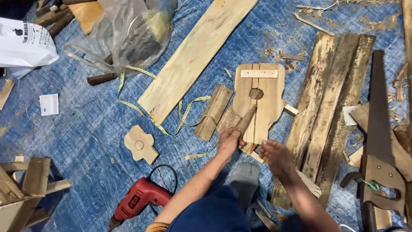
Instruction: Assembling and shaping small wooden components for a craft project using a hammer, saw, and measuring tape.
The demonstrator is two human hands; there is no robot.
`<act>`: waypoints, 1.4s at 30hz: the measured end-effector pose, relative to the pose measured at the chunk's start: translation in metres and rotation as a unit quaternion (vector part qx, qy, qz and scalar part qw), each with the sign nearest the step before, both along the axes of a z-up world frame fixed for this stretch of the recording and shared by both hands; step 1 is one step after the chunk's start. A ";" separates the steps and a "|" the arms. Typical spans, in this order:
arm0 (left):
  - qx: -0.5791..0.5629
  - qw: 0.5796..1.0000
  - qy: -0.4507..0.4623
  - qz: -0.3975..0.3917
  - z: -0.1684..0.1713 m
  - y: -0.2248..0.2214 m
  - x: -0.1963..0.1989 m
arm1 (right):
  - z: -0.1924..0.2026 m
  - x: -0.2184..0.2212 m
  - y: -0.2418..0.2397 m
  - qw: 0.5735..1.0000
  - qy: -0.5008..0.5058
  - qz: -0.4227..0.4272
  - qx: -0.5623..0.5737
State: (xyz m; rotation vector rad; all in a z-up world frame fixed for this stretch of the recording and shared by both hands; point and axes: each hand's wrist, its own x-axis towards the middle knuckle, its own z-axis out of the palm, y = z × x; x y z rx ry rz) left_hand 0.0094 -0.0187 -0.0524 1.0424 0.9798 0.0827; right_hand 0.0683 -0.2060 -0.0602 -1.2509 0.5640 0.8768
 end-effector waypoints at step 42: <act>0.038 0.992 -0.033 -0.119 -0.012 -0.044 0.010 | -0.031 0.015 -0.016 0.980 0.049 -0.149 0.124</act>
